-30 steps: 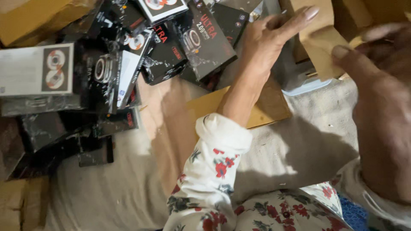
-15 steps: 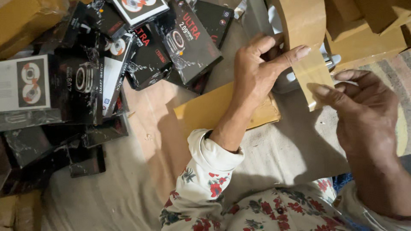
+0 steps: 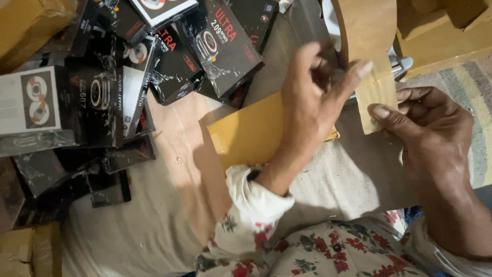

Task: The person places small black boxes into larger brown cardboard boxes, folds the flaps, and seals them with packing tape. The person repeats this process for multiple boxes.

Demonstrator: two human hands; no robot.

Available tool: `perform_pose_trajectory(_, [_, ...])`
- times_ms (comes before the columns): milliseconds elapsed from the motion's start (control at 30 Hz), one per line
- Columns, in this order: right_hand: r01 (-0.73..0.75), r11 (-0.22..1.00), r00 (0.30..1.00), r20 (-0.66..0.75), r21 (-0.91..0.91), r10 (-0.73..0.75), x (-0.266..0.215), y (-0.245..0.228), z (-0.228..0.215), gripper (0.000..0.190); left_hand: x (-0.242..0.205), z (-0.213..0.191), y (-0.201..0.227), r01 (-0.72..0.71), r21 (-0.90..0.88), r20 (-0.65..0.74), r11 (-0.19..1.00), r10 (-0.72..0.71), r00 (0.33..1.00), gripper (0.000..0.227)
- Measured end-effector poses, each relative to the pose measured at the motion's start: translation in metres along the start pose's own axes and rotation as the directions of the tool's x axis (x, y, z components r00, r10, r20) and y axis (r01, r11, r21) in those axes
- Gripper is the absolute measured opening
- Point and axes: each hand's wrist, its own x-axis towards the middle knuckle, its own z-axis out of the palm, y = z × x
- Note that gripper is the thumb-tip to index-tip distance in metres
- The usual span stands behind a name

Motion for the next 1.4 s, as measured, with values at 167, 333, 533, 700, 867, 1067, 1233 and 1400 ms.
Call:
perform_pose_trajectory(167, [-0.087, 0.987, 0.996, -0.015, -0.137, 0.086, 0.01, 0.0, -0.005, 0.009, -0.042, -0.005, 0.021, 0.172, -0.032, 0.096, 0.985, -0.168, 0.981, 0.038])
perform_pose_trajectory(333, [-0.154, 0.985, 0.988, 0.011, -0.08, 0.155, 0.008, 0.001, -0.006, 0.01, -0.044, 0.009, 0.024, 0.177, -0.049, 0.075, 0.983, -0.173, 0.982, 0.035])
perform_pose_trajectory(533, [-0.164, 0.981, 0.985, 0.04, -0.106, 0.169, 0.02, 0.007, -0.005, 0.009, -0.053, 0.036, 0.005, 0.09, 0.208, -0.037, 0.974, -0.085, 0.996, 0.023])
perform_pose_trajectory(700, [-0.106, 0.985, 0.99, 0.08, -0.135, 0.117, 0.017, 0.018, -0.001, 0.007, -0.054, 0.062, -0.037, 0.13, 0.341, -0.014, 0.931, -0.133, 0.991, 0.024])
perform_pose_trajectory(867, [-0.116, 0.975, 0.988, 0.075, -0.191, 0.133, 0.009, 0.025, -0.012, 0.013, -0.061, 0.062, -0.039, 0.027, 0.219, -0.03, 0.975, -0.021, 0.999, 0.034])
perform_pose_trajectory(1067, [-0.136, 0.936, 0.957, 0.199, -0.326, 0.209, -0.032, 0.023, -0.025, 0.018, -0.133, -0.005, 0.003, -0.236, 0.237, -0.068, 0.942, 0.258, 0.964, 0.024])
perform_pose_trajectory(1233, [-0.233, 0.903, 0.907, 0.254, -0.36, 0.336, -0.074, 0.024, -0.005, 0.043, -0.166, -0.052, 0.024, -0.149, 0.157, -0.082, 0.976, 0.163, 0.983, 0.012])
perform_pose_trajectory(1400, [-0.164, 0.871, 0.911, 0.267, -0.462, 0.313, -0.08, 0.019, 0.016, 0.044, -0.165, -0.072, 0.03, -0.143, 0.246, -0.097, 0.959, 0.171, 0.98, 0.014])
